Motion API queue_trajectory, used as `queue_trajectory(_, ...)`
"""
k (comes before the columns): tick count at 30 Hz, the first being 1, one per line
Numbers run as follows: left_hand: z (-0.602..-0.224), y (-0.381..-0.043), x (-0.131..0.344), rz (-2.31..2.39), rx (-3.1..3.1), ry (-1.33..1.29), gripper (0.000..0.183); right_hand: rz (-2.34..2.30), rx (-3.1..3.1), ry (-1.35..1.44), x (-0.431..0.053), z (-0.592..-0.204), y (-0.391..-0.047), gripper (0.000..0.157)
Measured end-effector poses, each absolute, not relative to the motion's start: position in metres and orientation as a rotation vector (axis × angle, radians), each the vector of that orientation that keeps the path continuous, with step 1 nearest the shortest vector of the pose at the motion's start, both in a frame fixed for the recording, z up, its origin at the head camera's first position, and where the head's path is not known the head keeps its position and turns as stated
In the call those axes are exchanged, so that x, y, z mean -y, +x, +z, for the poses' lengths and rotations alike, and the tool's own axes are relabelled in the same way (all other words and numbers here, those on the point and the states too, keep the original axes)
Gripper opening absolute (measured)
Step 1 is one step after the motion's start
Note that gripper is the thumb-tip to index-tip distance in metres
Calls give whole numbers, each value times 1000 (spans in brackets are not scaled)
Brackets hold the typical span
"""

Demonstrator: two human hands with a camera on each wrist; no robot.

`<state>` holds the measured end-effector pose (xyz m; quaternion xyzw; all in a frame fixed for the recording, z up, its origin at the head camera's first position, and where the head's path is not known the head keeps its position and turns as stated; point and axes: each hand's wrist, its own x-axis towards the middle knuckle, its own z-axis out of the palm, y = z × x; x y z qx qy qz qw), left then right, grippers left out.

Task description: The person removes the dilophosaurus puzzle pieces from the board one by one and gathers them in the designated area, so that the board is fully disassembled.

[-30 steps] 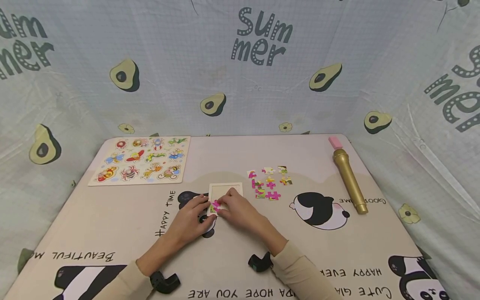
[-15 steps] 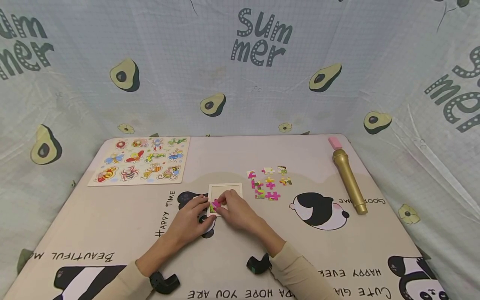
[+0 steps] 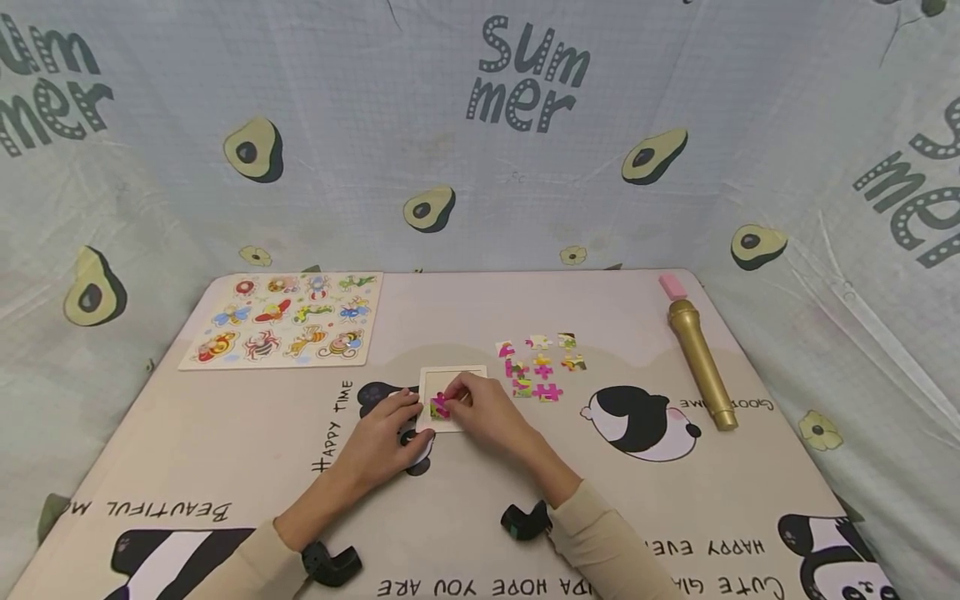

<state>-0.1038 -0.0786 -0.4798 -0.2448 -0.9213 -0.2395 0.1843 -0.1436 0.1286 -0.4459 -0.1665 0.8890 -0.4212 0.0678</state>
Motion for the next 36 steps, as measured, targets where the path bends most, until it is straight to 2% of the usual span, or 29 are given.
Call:
queue_trajectory(18,-477,-102,78,-664,2625,-698,43,-1324,-2766,-297,-213,-407,-171,17)
queue_trajectory(36,-477,-102,78,-670,2619,-696,43,-1085,-2763,-202,-287,-407,-182,22)
